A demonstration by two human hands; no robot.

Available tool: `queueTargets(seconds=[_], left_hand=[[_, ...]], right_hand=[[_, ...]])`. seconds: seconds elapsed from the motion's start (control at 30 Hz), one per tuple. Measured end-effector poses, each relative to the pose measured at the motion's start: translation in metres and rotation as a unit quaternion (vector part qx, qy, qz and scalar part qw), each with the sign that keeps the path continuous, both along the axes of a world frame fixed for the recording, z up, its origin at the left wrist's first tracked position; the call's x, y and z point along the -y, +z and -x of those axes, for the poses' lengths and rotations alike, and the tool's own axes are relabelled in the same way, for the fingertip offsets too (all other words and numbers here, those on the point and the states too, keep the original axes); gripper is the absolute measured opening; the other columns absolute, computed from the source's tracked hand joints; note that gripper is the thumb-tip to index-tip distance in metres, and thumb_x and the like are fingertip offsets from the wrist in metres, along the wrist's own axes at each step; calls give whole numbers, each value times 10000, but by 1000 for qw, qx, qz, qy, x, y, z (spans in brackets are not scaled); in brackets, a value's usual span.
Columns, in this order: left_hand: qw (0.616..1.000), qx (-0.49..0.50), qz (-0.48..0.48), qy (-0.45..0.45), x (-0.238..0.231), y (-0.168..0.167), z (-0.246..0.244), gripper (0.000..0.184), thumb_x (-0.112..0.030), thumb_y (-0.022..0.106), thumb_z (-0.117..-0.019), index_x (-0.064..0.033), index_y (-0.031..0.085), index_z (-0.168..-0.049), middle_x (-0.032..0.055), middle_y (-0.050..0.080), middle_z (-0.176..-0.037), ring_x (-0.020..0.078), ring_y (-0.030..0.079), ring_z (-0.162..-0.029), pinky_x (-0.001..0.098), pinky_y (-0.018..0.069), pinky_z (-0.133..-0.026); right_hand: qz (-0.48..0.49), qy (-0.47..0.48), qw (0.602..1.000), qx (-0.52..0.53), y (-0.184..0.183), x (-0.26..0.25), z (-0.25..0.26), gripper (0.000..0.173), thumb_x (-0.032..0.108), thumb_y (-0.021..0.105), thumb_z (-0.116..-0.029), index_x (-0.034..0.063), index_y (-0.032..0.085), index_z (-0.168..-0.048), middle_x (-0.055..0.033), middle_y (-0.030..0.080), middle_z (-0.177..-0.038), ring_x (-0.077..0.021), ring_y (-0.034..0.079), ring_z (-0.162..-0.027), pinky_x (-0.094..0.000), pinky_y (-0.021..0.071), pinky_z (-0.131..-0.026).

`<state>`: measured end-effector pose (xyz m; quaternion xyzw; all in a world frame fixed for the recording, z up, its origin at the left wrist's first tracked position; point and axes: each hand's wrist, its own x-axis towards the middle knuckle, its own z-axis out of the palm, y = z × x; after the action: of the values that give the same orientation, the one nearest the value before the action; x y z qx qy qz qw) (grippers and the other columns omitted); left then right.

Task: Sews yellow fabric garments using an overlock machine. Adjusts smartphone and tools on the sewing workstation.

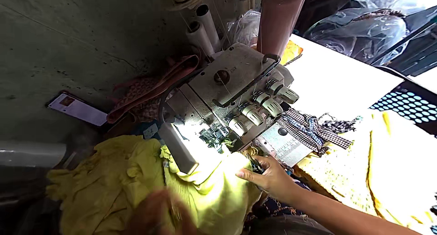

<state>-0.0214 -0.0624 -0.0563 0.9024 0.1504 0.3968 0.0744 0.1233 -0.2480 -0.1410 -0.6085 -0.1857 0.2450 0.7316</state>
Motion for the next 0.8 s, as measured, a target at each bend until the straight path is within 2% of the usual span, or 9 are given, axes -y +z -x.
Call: queueTargets(seconds=[0.07,0.17,0.27,0.33,0.43,0.5,0.57,0.7,0.8], left_hand=[[998,-69,-2,-12,36,-15,-42,200,-262,632,-975,-126,773,-1012,71,721,-1028,215,626,-1015,441,392,-948],[991,-127,-22,16,52,-29,-73,210,-312,629,-936,-194,802,-922,25,760,-944,209,646,-832,478,368,-829],[990,-140,21,25,51,-28,-73,195,-272,616,-928,-171,781,-909,-5,738,-900,174,622,-823,485,346,-840],[987,-153,44,29,49,-28,-71,201,-253,581,-947,-159,755,-910,-17,719,-873,158,624,-845,490,342,-852],[980,-181,76,26,43,-25,-68,218,-238,545,-960,-136,732,-913,-10,701,-877,161,617,-915,495,329,-884],[977,-194,91,19,40,-24,-67,224,-239,539,-967,-121,725,-924,-9,690,-880,145,614,-933,491,329,-928],[978,-185,97,16,39,-23,-67,215,-251,570,-953,-130,742,-911,-19,699,-886,109,621,-931,476,333,-964],[985,-166,48,18,41,-21,-65,214,-320,635,-931,-172,789,-927,-11,722,-920,123,612,-901,472,325,-915],[986,-166,19,16,43,-21,-68,200,-261,610,-938,-152,773,-895,0,728,-901,139,616,-882,463,329,-910]], right_hand=[[1,5,1000,-5,-3,1,2,97,231,766,-880,142,737,-906,150,704,-790,98,643,-732,-114,546,-693],[-4,15,1000,-23,-8,7,1,104,242,703,-933,158,718,-873,178,648,-725,112,582,-626,-94,500,-590],[-8,69,994,-80,-10,16,-6,158,238,613,-1004,197,658,-858,192,588,-665,107,520,-545,-85,435,-516],[-32,82,988,-130,-11,18,-10,17,161,677,-958,175,668,-953,167,630,-682,77,547,-543,-105,459,-519],[-60,34,995,-69,-18,14,-6,283,97,736,-881,144,536,-1074,138,612,-835,69,573,-640,-116,507,-582],[-60,-3,997,43,-26,12,-2,186,186,719,-929,115,602,-1056,96,639,-935,98,547,-706,-78,474,-621],[-57,-18,991,123,-33,11,0,215,305,697,-974,106,703,-1054,45,609,-953,94,516,-756,-54,435,-646],[-5,-28,988,152,-33,11,1,367,454,752,-904,101,738,-1004,42,557,-902,106,475,-761,-35,389,-640],[26,-18,977,211,-32,10,1,401,496,736,-900,96,700,-912,14,561,-852,35,503,-754,-94,411,-637]])
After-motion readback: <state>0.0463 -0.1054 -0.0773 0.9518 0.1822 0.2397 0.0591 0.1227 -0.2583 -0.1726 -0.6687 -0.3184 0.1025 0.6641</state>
